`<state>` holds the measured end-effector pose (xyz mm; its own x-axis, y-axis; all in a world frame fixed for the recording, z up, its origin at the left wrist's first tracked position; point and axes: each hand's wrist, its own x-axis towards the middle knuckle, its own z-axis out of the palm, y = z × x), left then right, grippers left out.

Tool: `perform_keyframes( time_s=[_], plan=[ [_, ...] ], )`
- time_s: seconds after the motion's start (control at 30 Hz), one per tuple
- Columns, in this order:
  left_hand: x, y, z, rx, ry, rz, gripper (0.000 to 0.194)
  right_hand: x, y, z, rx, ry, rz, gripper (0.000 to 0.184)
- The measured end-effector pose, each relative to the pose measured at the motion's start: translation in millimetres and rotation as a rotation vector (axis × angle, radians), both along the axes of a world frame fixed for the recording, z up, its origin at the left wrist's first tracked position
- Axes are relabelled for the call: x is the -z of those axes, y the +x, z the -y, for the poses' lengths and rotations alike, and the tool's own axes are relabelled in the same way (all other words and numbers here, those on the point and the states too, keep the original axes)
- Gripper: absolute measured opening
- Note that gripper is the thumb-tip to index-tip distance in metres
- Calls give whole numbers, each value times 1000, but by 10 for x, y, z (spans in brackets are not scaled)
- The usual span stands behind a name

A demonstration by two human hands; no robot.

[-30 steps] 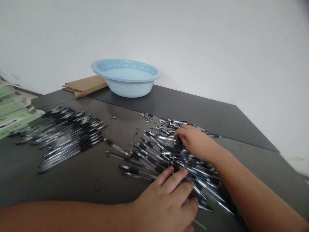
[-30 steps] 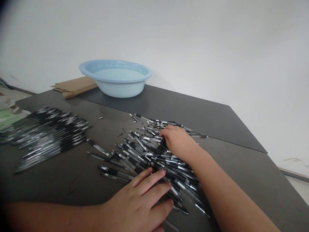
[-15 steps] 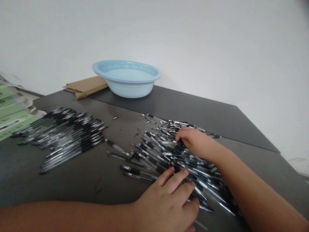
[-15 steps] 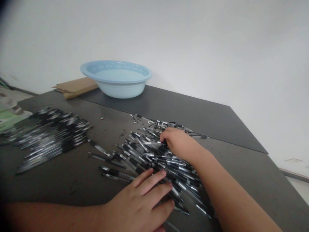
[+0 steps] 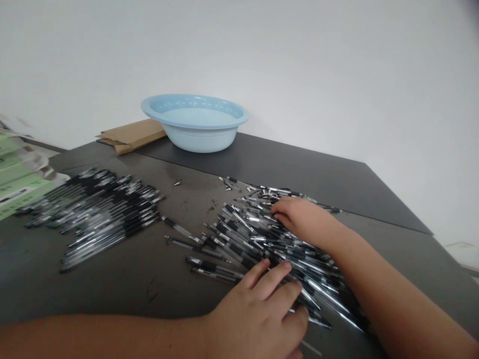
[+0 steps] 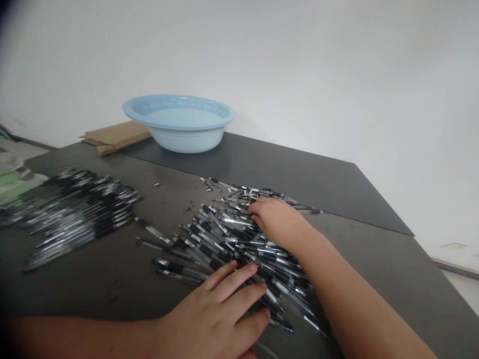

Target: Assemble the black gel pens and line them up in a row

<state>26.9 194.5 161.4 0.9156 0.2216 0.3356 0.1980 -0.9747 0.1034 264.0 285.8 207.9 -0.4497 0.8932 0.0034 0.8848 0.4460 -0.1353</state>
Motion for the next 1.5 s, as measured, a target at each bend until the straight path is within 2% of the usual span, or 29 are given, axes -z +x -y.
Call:
perform_keyframes(
  time_s=[0.33, 0.57, 0.7, 1.03, 1.2, 1.37, 1.5],
  plan=[
    [-15, 0, 0, 4, -36, -23, 43, -127, 53, 61, 36, -83, 42, 21],
    [-22, 2, 0, 7, -38, -33, 43, -23, -17, -28, 142, 2, 89, 21],
    [-13, 0, 0, 10, -21, -4, 43, 16, -86, -93, 115, 18, 133, 26],
    [-2, -2, 18, 9, -71, -24, 44, -48, -291, -142, 25, 24, 272, 24],
    [-26, 4, 32, 1, -105, -46, 42, -74, -237, -130, 105, 55, 196, 18],
    [-43, 6, 41, -2, -113, -42, 43, -86, -76, 127, 235, 77, 53, 13],
    [-41, 1, 46, -6, -141, -40, 43, -59, 116, 364, 337, 18, -122, 7]
  ],
)
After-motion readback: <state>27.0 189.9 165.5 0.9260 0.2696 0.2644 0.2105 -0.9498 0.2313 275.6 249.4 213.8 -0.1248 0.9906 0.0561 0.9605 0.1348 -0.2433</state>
